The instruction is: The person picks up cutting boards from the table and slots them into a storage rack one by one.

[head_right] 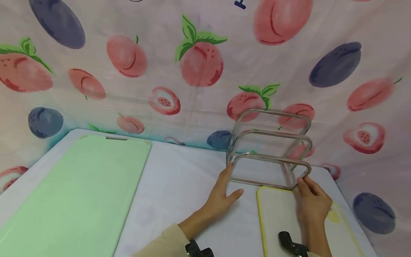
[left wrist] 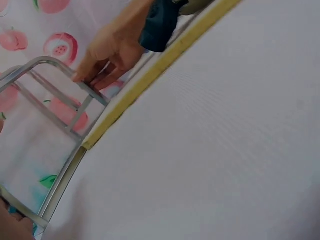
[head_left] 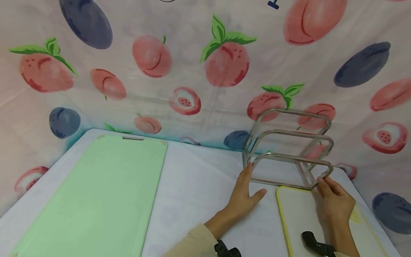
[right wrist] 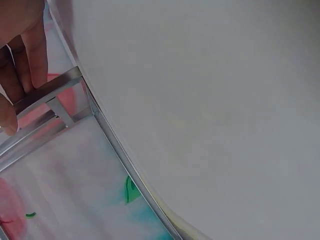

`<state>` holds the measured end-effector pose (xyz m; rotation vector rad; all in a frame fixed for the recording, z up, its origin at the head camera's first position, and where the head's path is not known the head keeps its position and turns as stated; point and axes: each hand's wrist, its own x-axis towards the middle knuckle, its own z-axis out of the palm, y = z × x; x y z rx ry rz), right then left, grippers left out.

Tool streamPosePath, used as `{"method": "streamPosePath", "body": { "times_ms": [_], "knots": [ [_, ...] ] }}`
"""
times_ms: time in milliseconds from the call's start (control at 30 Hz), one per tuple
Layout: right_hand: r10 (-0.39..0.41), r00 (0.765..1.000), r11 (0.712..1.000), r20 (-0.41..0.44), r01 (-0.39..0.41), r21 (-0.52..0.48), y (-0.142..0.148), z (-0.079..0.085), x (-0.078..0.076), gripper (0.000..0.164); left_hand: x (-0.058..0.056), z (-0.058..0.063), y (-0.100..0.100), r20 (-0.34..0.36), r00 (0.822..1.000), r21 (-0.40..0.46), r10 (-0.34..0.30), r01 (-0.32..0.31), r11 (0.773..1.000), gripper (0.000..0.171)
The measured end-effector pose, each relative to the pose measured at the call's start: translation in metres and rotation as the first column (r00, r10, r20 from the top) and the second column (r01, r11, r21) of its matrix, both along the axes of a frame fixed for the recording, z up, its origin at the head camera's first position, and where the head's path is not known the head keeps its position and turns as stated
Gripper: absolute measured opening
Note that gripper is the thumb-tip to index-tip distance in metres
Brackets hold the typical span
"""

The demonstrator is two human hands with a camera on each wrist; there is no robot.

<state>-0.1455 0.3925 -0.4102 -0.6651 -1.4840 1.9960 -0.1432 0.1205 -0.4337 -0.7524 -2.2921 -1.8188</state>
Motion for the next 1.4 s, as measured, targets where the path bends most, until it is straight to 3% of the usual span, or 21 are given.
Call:
{"method": "streamPosePath", "body": {
  "times_ms": [100,267,567,733,933,1200,1400],
  "knots": [
    [0.023,1.0,1.0,0.004,-0.023,0.018,-0.004,0.0,-0.001,0.021,0.0,-0.003,0.001,-0.045,0.993,0.043,0.11,-0.108,0.993,0.069],
    [0.055,0.998,0.997,0.006,-0.055,0.05,-0.012,-0.001,-0.002,0.019,-0.001,-0.005,0.001,-0.096,0.96,0.115,0.262,-0.25,0.961,0.059],
    [0.129,0.992,0.99,-0.011,-0.128,0.053,-0.02,0.0,-0.002,0.02,0.001,-0.004,-0.001,-0.138,0.911,0.144,0.388,-0.369,0.918,0.058],
    [0.176,0.984,0.98,-0.002,-0.176,0.093,-0.023,0.0,-0.001,0.017,0.0,-0.005,-0.001,-0.156,0.875,0.186,0.459,-0.43,0.884,0.054],
    [0.211,0.978,0.971,-0.001,-0.209,0.117,-0.026,0.0,-0.001,0.017,0.0,-0.003,-0.003,-0.117,0.856,0.22,0.503,-0.472,0.854,0.048],
    [0.2,0.98,0.973,0.002,-0.199,0.113,-0.032,-0.001,-0.001,0.019,-0.002,-0.003,-0.002,-0.124,0.848,0.151,0.516,-0.497,0.854,0.055],
    [0.223,0.975,0.969,-0.01,-0.221,0.111,-0.032,-0.002,0.0,0.018,-0.003,-0.002,-0.003,-0.084,0.845,0.15,0.528,-0.513,0.845,0.049]
  ]
}}
